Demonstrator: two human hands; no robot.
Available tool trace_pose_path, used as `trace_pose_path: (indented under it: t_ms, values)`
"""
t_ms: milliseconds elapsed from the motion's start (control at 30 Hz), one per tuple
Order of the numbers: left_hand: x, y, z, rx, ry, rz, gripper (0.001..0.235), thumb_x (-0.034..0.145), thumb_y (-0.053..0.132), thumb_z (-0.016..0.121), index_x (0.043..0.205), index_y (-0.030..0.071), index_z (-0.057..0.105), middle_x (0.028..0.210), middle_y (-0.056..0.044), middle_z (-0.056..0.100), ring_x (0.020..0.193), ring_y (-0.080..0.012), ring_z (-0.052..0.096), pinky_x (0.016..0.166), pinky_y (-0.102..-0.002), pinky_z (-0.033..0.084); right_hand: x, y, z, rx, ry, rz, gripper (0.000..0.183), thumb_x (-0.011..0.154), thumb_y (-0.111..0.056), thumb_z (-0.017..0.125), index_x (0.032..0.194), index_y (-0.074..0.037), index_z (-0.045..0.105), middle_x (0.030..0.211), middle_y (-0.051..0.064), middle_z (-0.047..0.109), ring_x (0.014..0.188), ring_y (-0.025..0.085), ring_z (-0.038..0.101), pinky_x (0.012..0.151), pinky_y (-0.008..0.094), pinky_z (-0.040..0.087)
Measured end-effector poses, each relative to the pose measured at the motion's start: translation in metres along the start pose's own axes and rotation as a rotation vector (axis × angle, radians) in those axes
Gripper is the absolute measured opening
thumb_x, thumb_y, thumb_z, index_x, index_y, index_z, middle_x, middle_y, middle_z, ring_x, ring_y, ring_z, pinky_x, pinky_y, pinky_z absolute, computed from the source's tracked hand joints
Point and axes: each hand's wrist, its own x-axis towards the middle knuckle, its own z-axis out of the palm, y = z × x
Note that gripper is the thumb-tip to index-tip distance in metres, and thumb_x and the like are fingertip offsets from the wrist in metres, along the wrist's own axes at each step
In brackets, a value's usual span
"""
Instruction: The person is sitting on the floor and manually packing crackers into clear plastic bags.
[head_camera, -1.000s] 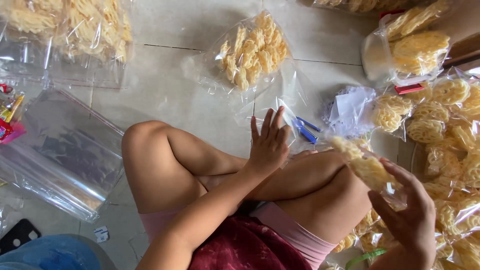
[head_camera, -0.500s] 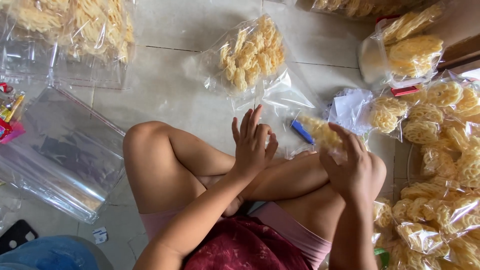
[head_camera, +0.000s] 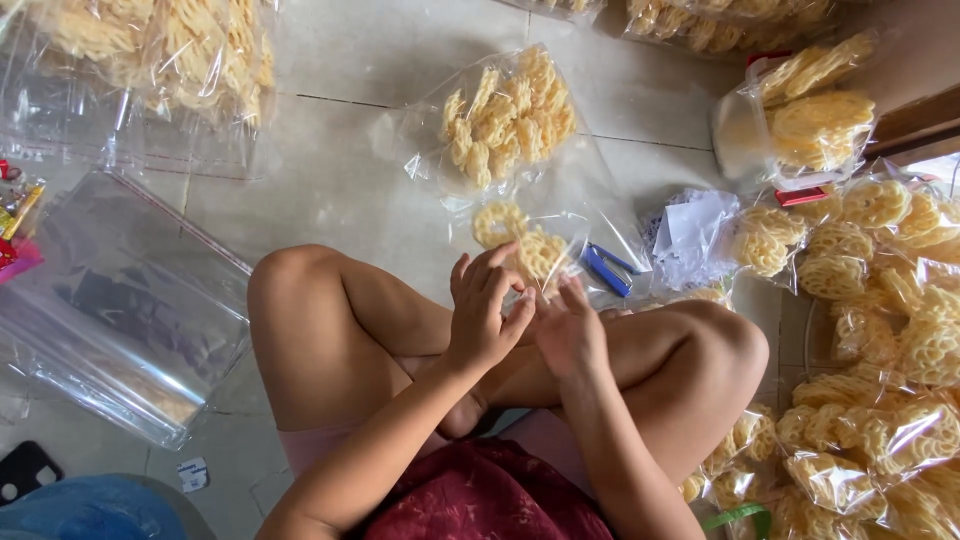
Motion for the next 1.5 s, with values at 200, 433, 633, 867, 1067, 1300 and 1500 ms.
trace_pose_path:
  t_ms: [200, 433, 633, 867, 1067, 1300, 1500]
  values:
    - [0.002, 0.001, -0.013, -0.042, 0.048, 0.042, 0.018, 0.092, 0.025, 0.067, 0.087, 0.02, 0.05, 0.138, -0.004, 0.065, 0.122, -0.0267, 0.062, 0.106, -0.048, 0.038, 0.04, 0.035, 0.023, -0.313, -0.228, -0.101, 0.065, 0.101, 0.002, 0.052, 0.16, -0.012, 0.03, 0.14, 0.025, 0.052, 0.126, 0.031, 0.06, 0.112, 0.041, 0.044]
    - [0.01, 0.008, -0.044, -0.235, -0.098, 0.006, 0.019, 0.088, 0.027, 0.073, 0.081, 0.021, 0.057, 0.102, -0.002, 0.075, 0.102, -0.0254, 0.071, 0.092, -0.039, 0.05, 0.112, 0.071, 0.057, -1.308, -0.483, -1.042, 0.037, 0.091, -0.021, 0.076, 0.122, -0.015, 0.056, 0.116, 0.008, 0.052, 0.101, 0.03, 0.061, 0.089, 0.036, 0.053]
    - [0.017, -0.003, -0.078, -0.414, -0.524, -0.216, 0.022, 0.08, 0.036, 0.08, 0.091, 0.022, 0.067, 0.11, -0.001, 0.079, 0.108, -0.0218, 0.073, 0.095, -0.035, 0.054, 0.162, 0.094, 0.049, -1.932, -0.448, -1.53, 0.043, 0.072, -0.039, 0.08, 0.105, -0.022, 0.059, 0.116, 0.002, 0.05, 0.108, 0.027, 0.048, 0.09, 0.045, 0.036]
    - [0.08, -0.178, -0.03, -0.492, 0.322, -0.822, 0.075, 0.09, 0.05, 0.077, 0.147, 0.009, 0.049, 0.144, -0.025, 0.052, 0.118, -0.0349, 0.059, 0.099, -0.041, 0.046, 0.103, 0.051, 0.079, -1.837, -0.473, -1.488, 0.045, 0.086, -0.05, 0.077, 0.118, -0.021, 0.066, 0.136, 0.011, 0.055, 0.128, 0.033, 0.05, 0.106, 0.06, 0.031]
    - [0.093, -0.178, -0.021, -0.676, 0.118, -1.065, 0.091, 0.077, 0.079, 0.078, 0.127, 0.004, 0.064, 0.114, -0.015, 0.068, 0.096, -0.0226, 0.065, 0.077, -0.03, 0.048, 0.079, 0.063, 0.068, -1.911, -0.289, -1.112, 0.054, 0.087, -0.057, 0.073, 0.129, -0.023, 0.064, 0.147, 0.008, 0.048, 0.143, 0.033, 0.039, 0.122, 0.065, 0.018]
    - [0.087, -0.17, -0.034, -0.716, 0.154, -1.021, 0.086, 0.087, 0.06, 0.079, 0.142, -0.002, 0.057, 0.133, -0.026, 0.063, 0.117, -0.0317, 0.065, 0.097, -0.036, 0.053, 0.065, 0.043, 0.07, -1.873, -0.265, -1.223, 0.065, 0.084, -0.048, 0.079, 0.138, -0.02, 0.057, 0.153, 0.013, 0.042, 0.146, 0.036, 0.035, 0.123, 0.067, 0.015]
    - [0.088, -0.124, -0.113, -0.378, 0.208, -0.614, 0.041, 0.093, 0.025, 0.071, 0.133, 0.016, 0.068, 0.123, -0.013, 0.073, 0.101, -0.0249, 0.07, 0.091, -0.038, 0.054, 0.051, -0.02, 0.003, -2.206, -0.092, -0.535, 0.09, 0.085, -0.057, 0.069, 0.162, -0.031, 0.03, 0.165, 0.017, 0.031, 0.154, 0.038, 0.027, 0.127, 0.057, 0.017]
